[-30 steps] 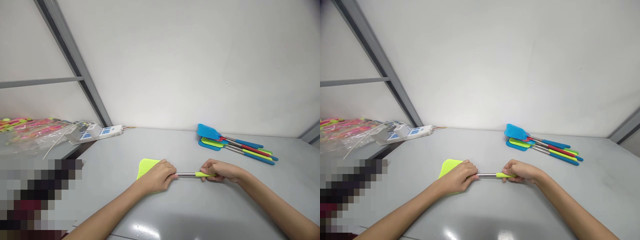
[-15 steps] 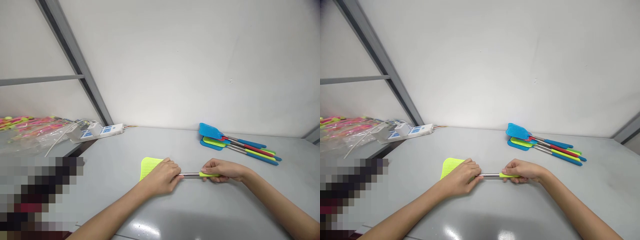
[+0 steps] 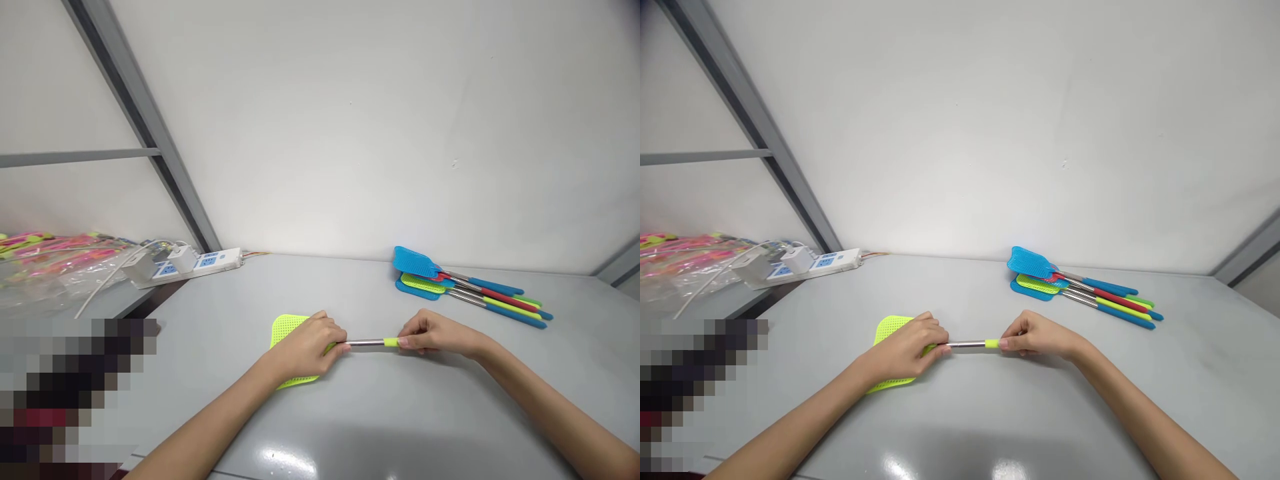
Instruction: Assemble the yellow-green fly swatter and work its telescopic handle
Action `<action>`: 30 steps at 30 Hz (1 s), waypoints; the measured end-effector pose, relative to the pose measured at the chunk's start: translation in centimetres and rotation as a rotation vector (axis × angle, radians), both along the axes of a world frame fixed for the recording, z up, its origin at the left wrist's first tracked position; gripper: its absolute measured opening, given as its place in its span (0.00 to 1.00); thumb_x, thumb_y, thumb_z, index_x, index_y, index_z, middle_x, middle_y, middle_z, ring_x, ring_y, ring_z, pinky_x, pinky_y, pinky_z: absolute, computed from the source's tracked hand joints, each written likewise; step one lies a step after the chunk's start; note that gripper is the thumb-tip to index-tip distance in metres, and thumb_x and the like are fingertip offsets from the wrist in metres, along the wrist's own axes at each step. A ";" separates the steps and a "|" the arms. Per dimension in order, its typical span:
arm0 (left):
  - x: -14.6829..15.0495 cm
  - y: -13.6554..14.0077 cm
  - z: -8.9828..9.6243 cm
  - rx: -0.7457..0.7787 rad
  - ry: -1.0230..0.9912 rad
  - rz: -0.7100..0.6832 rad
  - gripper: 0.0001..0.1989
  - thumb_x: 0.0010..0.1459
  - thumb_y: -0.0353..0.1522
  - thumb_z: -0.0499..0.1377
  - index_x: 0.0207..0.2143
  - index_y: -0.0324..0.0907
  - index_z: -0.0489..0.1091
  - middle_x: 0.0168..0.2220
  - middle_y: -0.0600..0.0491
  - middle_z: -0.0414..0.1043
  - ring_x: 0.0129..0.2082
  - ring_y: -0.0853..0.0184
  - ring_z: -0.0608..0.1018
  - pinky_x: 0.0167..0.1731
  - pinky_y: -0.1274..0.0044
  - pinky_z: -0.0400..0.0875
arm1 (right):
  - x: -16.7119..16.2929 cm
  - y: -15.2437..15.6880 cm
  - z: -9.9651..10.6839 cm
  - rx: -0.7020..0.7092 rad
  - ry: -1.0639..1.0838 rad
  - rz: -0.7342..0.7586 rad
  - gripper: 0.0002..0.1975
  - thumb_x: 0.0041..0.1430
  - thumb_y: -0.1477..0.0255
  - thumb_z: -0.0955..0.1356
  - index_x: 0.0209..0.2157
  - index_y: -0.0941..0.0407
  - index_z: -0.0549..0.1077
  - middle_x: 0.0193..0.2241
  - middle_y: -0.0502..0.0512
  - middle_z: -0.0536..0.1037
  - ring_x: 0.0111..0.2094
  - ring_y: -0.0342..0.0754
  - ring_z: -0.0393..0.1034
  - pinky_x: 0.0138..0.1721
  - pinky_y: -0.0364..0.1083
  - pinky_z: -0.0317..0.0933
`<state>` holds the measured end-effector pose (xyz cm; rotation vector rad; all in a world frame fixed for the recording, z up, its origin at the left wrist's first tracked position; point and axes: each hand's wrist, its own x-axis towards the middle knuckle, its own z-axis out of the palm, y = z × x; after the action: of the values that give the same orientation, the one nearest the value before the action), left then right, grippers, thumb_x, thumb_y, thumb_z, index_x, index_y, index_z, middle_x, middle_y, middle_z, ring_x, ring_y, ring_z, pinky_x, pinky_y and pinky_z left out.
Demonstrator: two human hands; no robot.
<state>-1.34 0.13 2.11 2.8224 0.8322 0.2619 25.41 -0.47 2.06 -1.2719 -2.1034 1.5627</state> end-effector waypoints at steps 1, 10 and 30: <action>0.0 -0.1 -0.1 0.003 -0.002 -0.001 0.13 0.58 0.31 0.47 0.20 0.40 0.55 0.19 0.58 0.59 0.22 0.72 0.63 0.33 0.77 0.57 | -0.2 -0.1 0.1 0.007 0.018 -0.007 0.18 0.50 0.59 0.64 0.21 0.61 0.71 0.15 0.45 0.55 0.18 0.37 0.46 0.19 0.40 0.40; 0.4 -0.7 -0.3 0.114 0.023 -0.011 0.12 0.58 0.30 0.47 0.21 0.40 0.56 0.20 0.57 0.60 0.22 0.71 0.62 0.29 0.76 0.55 | -0.3 -0.3 -0.7 -0.222 0.145 -0.099 0.17 0.50 0.61 0.65 0.25 0.63 0.74 0.12 0.43 0.55 0.14 0.34 0.42 0.14 0.39 0.34; 1.3 -1.1 -0.6 0.068 0.035 0.012 0.13 0.59 0.33 0.47 0.21 0.40 0.57 0.19 0.57 0.61 0.22 0.71 0.64 0.30 0.77 0.55 | -0.2 0.0 -1.5 -0.390 0.169 -0.046 0.18 0.52 0.61 0.64 0.28 0.64 0.73 0.12 0.43 0.57 0.12 0.32 0.41 0.12 0.38 0.34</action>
<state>-0.08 -0.97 1.49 2.8940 0.8634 0.2473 25.21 -0.47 0.52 -1.2349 -1.7109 2.0501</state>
